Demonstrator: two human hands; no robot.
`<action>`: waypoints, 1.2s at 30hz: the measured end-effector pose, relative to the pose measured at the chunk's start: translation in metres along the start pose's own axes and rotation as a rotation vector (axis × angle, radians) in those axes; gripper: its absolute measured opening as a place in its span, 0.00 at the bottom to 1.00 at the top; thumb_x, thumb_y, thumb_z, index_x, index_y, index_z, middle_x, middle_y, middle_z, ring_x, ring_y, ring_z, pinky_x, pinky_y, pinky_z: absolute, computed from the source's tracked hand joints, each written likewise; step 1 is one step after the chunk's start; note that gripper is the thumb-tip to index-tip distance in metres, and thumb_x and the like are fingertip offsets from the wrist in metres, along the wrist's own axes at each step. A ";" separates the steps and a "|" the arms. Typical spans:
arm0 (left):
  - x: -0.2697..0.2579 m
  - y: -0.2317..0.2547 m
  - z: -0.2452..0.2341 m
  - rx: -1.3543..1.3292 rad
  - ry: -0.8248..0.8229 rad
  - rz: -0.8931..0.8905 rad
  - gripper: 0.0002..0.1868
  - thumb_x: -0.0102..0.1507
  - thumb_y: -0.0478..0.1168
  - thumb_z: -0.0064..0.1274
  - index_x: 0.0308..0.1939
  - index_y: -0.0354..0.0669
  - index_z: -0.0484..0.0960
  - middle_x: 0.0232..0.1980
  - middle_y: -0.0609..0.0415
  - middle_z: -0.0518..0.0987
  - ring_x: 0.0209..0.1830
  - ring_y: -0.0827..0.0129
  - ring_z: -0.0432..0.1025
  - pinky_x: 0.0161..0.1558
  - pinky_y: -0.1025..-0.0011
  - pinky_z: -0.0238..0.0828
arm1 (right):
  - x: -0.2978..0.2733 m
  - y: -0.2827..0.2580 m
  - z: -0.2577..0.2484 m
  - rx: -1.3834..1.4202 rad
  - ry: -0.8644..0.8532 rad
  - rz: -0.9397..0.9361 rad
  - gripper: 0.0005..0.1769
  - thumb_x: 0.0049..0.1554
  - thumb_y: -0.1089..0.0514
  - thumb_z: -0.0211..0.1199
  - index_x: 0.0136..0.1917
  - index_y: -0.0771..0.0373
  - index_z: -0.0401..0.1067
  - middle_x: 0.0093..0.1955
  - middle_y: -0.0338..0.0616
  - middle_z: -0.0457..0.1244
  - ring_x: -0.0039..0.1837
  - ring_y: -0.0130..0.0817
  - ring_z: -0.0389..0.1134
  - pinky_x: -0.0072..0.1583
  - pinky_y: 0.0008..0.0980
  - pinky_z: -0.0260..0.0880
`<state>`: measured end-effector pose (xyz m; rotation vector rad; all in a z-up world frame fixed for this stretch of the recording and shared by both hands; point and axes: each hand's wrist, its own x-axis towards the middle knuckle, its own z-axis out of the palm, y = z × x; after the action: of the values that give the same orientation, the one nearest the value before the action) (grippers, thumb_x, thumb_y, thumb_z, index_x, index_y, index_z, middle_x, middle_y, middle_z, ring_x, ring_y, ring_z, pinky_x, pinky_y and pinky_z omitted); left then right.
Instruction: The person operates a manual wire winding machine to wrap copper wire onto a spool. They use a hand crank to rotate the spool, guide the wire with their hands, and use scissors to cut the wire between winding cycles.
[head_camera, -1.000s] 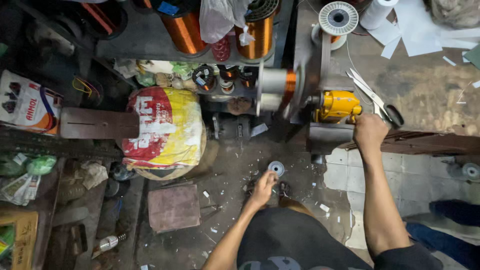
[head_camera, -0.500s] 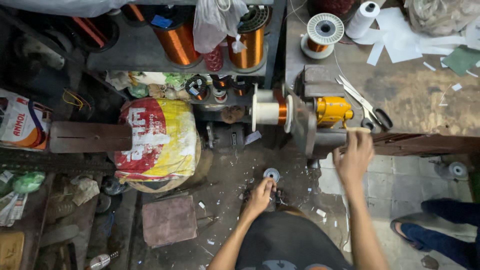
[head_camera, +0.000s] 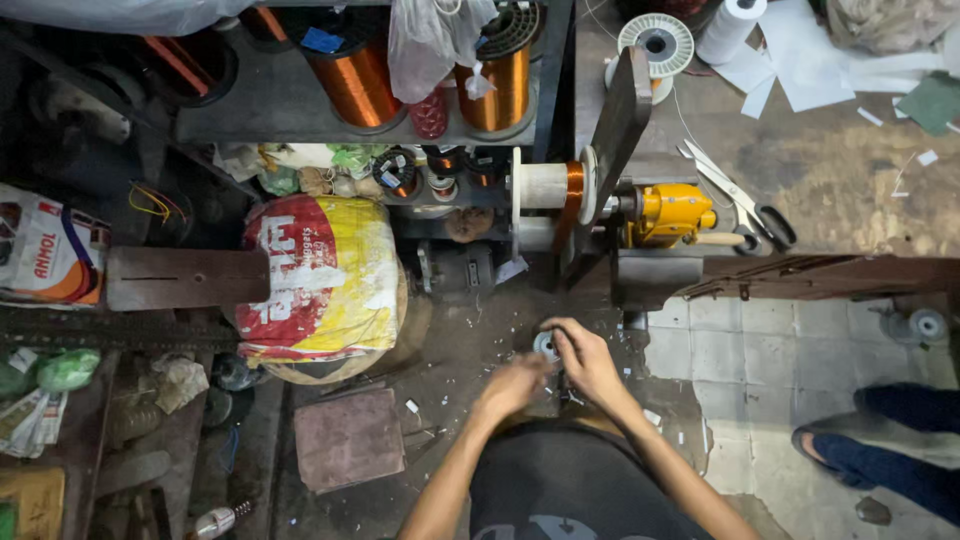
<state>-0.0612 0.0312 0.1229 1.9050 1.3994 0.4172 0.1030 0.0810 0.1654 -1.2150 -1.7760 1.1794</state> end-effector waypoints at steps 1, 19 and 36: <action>0.000 0.016 -0.026 -0.019 0.175 0.074 0.14 0.64 0.34 0.49 0.53 0.38 0.81 0.55 0.44 0.80 0.51 0.49 0.75 0.50 0.59 0.72 | 0.000 0.001 -0.004 -0.020 -0.012 -0.101 0.14 0.64 0.61 0.55 0.61 0.64 0.73 0.49 0.51 0.70 0.50 0.35 0.72 0.51 0.30 0.71; 0.013 0.120 -0.280 -0.016 0.875 0.553 0.20 0.71 0.41 0.45 0.65 0.35 0.70 0.66 0.43 0.72 0.66 0.54 0.68 0.67 0.60 0.62 | -0.042 0.064 0.008 -0.277 0.047 -0.155 0.25 0.53 0.66 0.60 0.65 0.61 0.71 0.60 0.56 0.69 0.59 0.56 0.71 0.58 0.44 0.72; 0.136 -0.011 -0.119 -0.453 0.628 0.123 0.18 0.74 0.48 0.48 0.54 0.35 0.80 0.49 0.39 0.75 0.45 0.53 0.71 0.51 0.62 0.69 | -0.070 0.061 0.032 -0.668 -0.015 0.055 0.23 0.53 0.59 0.60 0.63 0.53 0.72 0.42 0.49 0.69 0.48 0.50 0.70 0.49 0.50 0.64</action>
<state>-0.0955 0.2009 0.1754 1.5406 1.3994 1.3595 0.1184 0.0153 0.0948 -1.6273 -2.2477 0.6231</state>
